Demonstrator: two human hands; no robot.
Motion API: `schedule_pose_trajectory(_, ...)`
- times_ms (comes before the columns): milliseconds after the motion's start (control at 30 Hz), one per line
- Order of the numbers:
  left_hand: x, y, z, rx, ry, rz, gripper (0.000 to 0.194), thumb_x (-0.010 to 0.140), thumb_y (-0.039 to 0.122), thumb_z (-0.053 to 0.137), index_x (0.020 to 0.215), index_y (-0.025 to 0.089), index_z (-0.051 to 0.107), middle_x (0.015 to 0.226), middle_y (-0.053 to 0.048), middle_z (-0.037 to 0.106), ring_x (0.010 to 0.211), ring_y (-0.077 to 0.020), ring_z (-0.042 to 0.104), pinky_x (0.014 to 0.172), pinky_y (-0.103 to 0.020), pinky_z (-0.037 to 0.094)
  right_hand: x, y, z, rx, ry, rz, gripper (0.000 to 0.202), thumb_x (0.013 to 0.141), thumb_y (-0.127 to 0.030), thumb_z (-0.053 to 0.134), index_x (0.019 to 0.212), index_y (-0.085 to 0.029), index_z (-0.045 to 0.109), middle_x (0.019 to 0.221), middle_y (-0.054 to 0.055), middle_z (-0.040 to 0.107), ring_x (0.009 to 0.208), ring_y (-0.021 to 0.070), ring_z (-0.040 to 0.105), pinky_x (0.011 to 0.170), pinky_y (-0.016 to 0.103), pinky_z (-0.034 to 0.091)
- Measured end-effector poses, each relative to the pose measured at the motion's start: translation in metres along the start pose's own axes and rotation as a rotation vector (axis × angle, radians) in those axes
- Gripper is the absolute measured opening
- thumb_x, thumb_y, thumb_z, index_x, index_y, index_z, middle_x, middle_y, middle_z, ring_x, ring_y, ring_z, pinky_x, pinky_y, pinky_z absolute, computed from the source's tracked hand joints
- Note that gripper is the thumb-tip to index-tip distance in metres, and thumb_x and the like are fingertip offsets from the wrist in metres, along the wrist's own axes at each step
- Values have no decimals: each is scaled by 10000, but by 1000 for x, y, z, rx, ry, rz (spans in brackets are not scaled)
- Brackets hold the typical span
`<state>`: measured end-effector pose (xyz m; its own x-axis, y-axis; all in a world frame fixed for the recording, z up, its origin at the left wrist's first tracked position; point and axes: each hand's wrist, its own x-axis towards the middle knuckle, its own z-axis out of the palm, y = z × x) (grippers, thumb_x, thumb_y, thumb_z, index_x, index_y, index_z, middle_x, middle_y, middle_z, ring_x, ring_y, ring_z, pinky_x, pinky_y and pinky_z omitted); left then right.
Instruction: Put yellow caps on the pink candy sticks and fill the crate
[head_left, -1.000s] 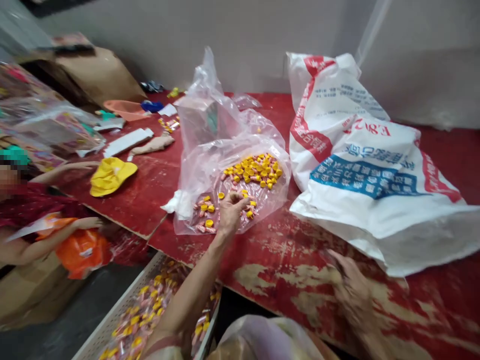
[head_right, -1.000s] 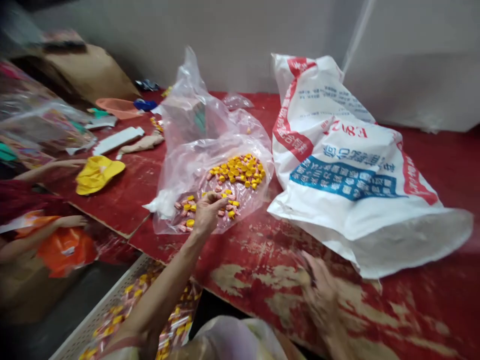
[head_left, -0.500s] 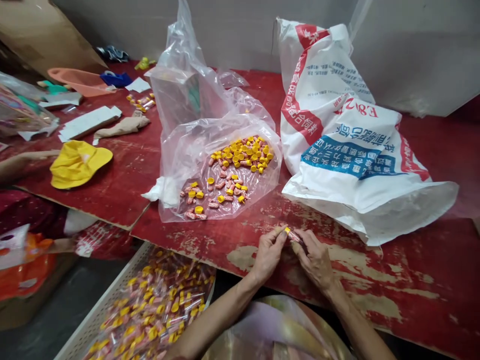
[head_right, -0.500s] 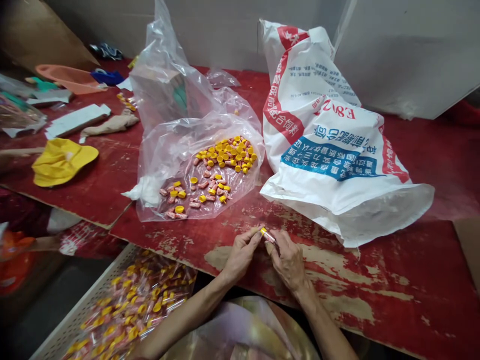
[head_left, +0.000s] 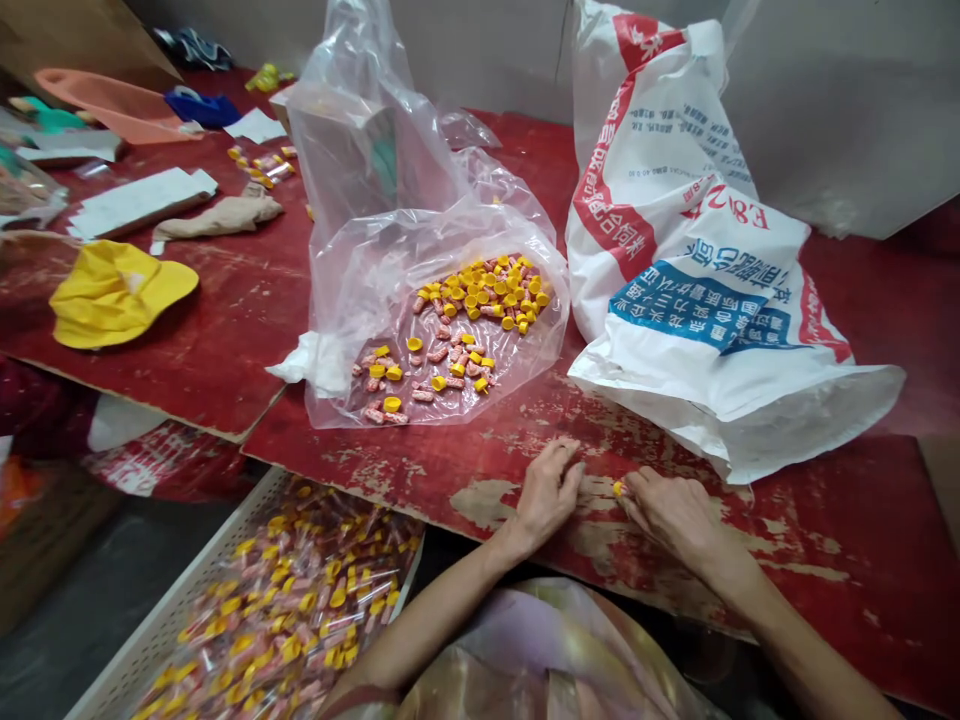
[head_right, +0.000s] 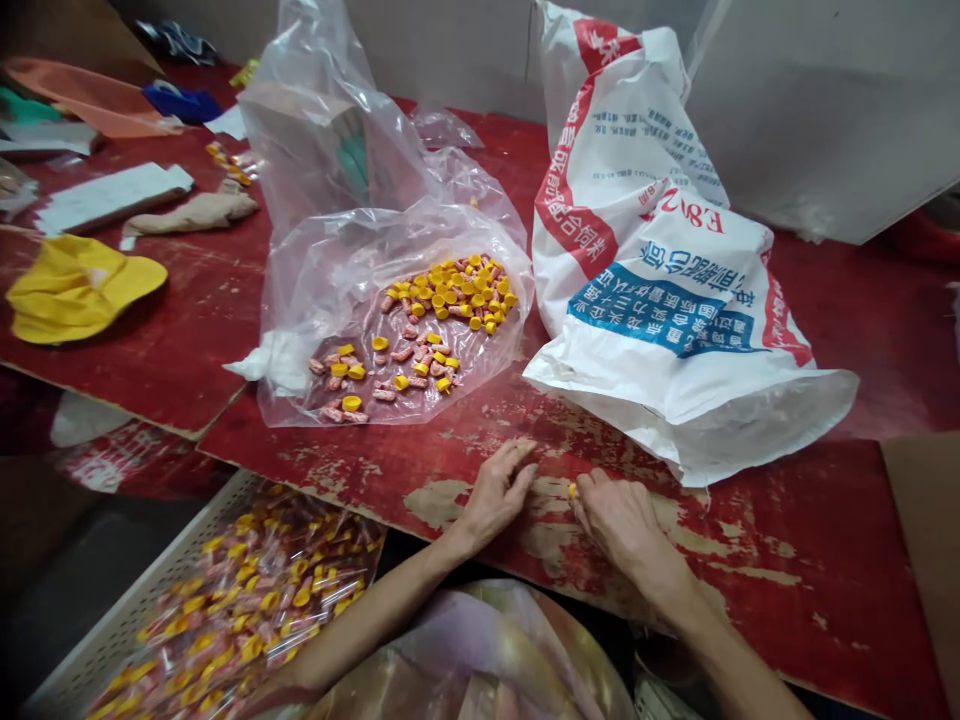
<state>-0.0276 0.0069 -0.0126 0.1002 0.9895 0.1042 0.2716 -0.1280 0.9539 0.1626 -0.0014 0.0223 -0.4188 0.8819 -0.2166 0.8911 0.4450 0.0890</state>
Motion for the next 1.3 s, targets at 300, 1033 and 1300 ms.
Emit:
schedule_pose_trajectory(300,-4,-11,3,-20,75,26,305,881,165,434,1141,183,593,1010,-92,648,955,-174,608,875,-313,485,15,0,-12,39,-259,-132,126,856,-84,439,846,-170,530,780,78,590,611,209,564,505,333,173)
schedule_pose_trajectory(1033,-44,7,-76,-234,354,-351,261,691,261,692,933,170,666,837,-23,668,726,-121,608,673,-214,494,30,-82,34,642,665,-194,456,923,-370,500,1304,-125,449,1033,134,606,723,197,618,583,279,488)
schedule_pose_trajectory(1300,-137,-63,-207,314,1050,-680,345,799,454,492,938,166,623,746,-16,660,552,-126,574,542,-232,470,32,-46,52,541,764,-281,294,958,-313,400,1130,-123,544,1065,121,596,916,215,604,794,320,480)
